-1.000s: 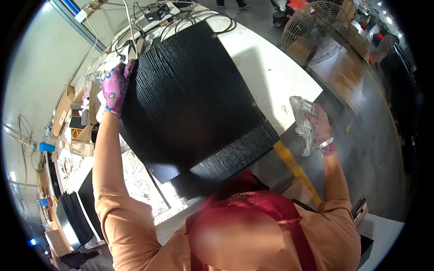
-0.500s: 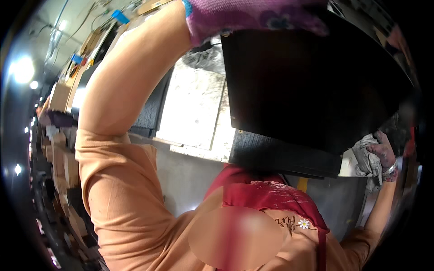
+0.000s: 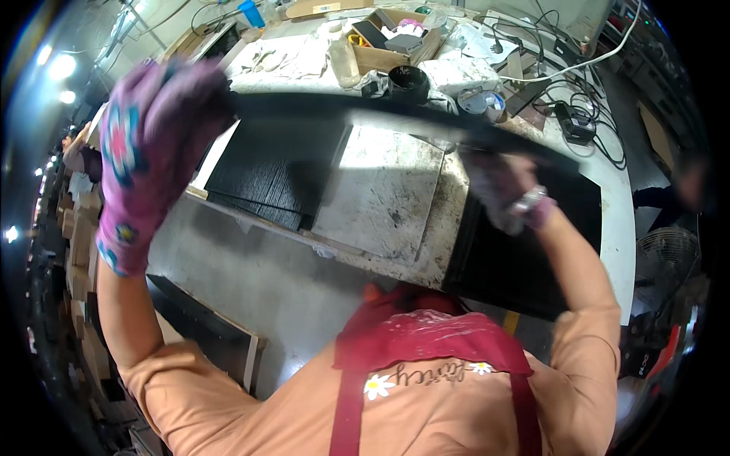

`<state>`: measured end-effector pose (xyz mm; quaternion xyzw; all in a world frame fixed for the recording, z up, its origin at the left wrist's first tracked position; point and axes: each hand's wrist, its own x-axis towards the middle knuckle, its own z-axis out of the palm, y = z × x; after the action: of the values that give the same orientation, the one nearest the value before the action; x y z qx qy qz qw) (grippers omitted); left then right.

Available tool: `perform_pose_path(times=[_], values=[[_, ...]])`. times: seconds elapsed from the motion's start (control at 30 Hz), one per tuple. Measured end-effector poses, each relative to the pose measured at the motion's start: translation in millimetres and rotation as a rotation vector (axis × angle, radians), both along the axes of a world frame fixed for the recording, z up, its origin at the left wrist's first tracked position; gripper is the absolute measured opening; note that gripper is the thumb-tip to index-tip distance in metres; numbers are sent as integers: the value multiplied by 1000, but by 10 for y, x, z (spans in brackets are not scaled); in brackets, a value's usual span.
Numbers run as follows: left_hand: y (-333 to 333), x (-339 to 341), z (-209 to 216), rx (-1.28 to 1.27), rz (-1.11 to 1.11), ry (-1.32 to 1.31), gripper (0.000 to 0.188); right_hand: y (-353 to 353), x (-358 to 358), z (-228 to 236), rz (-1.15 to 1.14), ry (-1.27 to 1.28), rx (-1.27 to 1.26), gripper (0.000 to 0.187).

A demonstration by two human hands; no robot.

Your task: The person wipes the surface of a black rectangular panel with a cloth, repeatedly flipping and repositioning the panel to clean different areas. The person handles multiple similar panels on a workbench, wiping each one and stacking them.

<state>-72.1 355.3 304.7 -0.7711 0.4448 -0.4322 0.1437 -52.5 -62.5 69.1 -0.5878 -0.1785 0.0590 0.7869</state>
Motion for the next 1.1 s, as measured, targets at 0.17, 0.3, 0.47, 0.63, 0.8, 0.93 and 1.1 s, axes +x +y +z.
perform_pose_path(times=[0.17,0.3,0.47,0.63,0.8,0.93,1.1], values=[[1290,-62,-929,-7,319,190,52,1586,568,-23,-210,-112,-325,26],[1864,-63,-1713,-69,394,275,50,2096,840,-613,-395,-545,-1035,32],[2068,264,-2432,-113,488,579,46,2332,1013,-638,-298,-446,-1193,29],[2484,584,-3162,-155,630,682,45,1979,818,-425,-174,-127,-1187,41],[2417,858,-2919,-8,741,967,61,730,-139,-44,-392,130,-730,45],[1346,1194,-2430,-42,255,945,53,-580,-1185,484,-648,83,61,45],[-657,1812,-3074,-331,-250,1369,45,-918,-1371,174,-1332,36,-998,42]])
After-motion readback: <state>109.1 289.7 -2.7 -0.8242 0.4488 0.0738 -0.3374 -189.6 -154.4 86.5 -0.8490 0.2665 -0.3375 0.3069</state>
